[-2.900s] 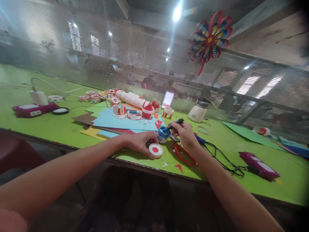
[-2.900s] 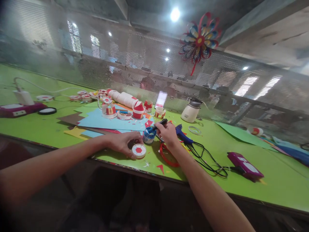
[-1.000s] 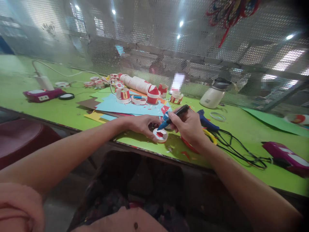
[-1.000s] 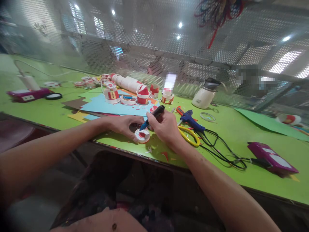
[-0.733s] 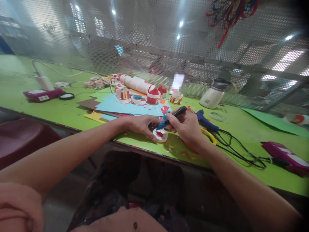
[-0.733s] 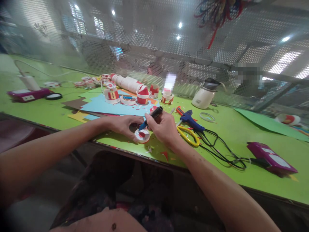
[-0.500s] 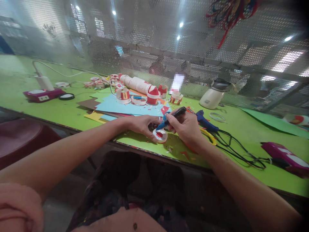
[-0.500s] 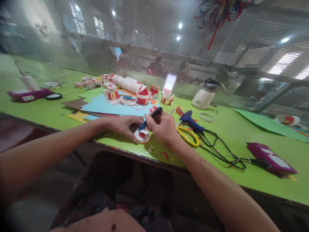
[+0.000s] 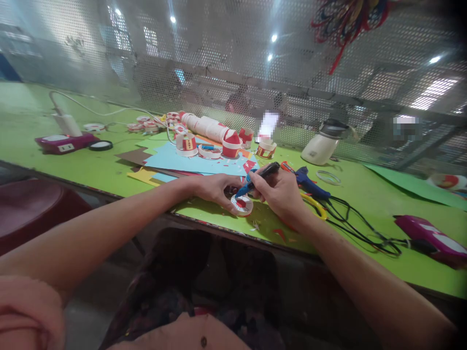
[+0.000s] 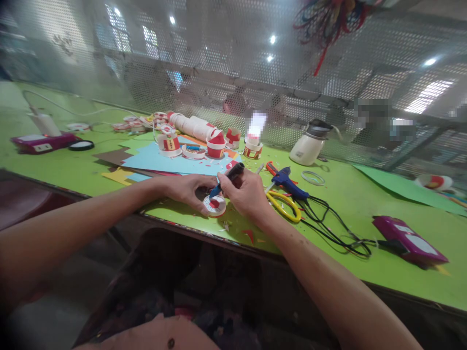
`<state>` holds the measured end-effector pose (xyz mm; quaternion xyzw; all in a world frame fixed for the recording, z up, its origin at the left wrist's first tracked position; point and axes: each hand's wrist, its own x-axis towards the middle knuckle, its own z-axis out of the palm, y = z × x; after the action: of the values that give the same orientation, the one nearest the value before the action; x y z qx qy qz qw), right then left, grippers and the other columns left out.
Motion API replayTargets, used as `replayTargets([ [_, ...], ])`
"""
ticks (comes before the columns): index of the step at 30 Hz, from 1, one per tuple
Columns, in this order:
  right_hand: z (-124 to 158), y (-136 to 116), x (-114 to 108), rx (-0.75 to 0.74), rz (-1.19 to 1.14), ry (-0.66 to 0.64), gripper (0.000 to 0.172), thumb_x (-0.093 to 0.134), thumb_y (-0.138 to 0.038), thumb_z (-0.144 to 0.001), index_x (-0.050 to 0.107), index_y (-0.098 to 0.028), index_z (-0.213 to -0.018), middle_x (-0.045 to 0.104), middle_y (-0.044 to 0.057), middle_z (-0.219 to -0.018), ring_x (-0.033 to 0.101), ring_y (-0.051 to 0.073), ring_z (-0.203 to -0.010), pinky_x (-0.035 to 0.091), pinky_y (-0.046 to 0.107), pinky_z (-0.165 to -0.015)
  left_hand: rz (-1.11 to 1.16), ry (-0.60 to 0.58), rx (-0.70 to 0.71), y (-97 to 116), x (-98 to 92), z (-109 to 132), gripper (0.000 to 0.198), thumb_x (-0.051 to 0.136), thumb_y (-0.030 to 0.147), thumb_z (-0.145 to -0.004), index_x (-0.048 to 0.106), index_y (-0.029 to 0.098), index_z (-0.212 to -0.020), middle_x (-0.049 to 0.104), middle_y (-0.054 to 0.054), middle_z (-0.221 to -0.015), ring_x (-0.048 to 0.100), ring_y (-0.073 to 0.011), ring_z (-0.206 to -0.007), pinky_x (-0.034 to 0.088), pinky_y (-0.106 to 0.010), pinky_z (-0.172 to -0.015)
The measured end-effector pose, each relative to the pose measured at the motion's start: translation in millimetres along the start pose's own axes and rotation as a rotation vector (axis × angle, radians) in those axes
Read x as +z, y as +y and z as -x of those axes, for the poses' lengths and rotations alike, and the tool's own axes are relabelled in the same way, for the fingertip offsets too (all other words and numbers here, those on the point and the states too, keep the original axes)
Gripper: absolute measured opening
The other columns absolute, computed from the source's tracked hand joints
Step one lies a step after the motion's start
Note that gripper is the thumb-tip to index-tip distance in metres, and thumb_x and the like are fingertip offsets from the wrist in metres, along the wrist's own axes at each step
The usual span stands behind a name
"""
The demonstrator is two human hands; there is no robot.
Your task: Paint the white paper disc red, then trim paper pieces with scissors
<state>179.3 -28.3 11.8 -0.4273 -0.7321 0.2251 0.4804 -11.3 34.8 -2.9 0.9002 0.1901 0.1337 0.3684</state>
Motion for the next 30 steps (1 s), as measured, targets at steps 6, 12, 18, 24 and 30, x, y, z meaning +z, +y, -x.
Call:
replayTargets([
  [6, -0.5, -1.3, -0.5, -0.004, 0.030, -0.012, 0.023, 0.060, -0.035, -0.083, 0.059, -0.014, -0.073, 0.056, -0.001, -0.052, 0.048, 0.009, -0.045, 0.039, 0.023, -0.045, -0.027, 0.000, -0.009, 1.9, -1.0, 0.1, 0.048, 0.075, 0.045, -0.065, 0.061, 0.016, -0.101, 0.058, -0.004, -0.100, 0.053, -0.0197, -0.091, 0.041, -0.029, -0.080],
  [12, -2.8, 0.6, -0.4, -0.009, 0.079, -0.013, 0.032, 0.060, -0.041, -0.084, 0.057, -0.015, -0.064, 0.055, -0.001, -0.050, 0.046, 0.009, -0.044, 0.036, 0.023, -0.043, -0.049, 0.004, -0.005, 2.4, -1.2, 0.0, 0.050, 0.074, 0.045, -0.066, 0.060, 0.015, -0.102, 0.058, -0.005, -0.102, 0.053, -0.0213, -0.094, 0.042, -0.031, -0.082],
  [18, -1.7, 1.8, 2.0, -0.026, 0.080, 0.016, 0.038, 0.062, -0.047, -0.082, 0.056, -0.017, -0.060, 0.055, -0.001, -0.049, 0.044, 0.009, -0.043, 0.035, 0.023, -0.041, -0.054, 0.019, 0.005, 1.0, 0.1, -0.1, 0.048, 0.075, 0.043, -0.066, 0.060, 0.016, -0.102, 0.058, -0.004, -0.099, 0.053, -0.0199, -0.091, 0.042, -0.029, -0.080],
  [24, -0.1, 1.0, -1.1, -0.026, 0.032, 0.063, 0.040, 0.062, -0.047, -0.082, 0.055, -0.017, -0.058, 0.056, -0.001, -0.047, 0.046, 0.008, -0.040, 0.036, 0.023, -0.041, -0.015, 0.013, 0.012, 1.6, -0.1, 0.4, 0.045, 0.076, 0.043, -0.066, 0.060, 0.016, -0.098, 0.057, -0.003, -0.094, 0.052, -0.0176, -0.086, 0.041, -0.026, -0.075],
  [30, -1.1, -0.9, -3.1, -0.039, -0.017, 0.142, 0.036, 0.063, -0.045, -0.083, 0.059, -0.016, -0.063, 0.057, -0.002, -0.047, 0.046, 0.008, -0.038, 0.037, 0.022, -0.039, -0.004, 0.018, -0.015, 2.0, -0.3, 0.5, 0.047, 0.076, 0.045, -0.063, 0.061, 0.016, -0.096, 0.057, -0.002, -0.092, 0.050, -0.0167, -0.084, 0.039, -0.026, -0.074],
])
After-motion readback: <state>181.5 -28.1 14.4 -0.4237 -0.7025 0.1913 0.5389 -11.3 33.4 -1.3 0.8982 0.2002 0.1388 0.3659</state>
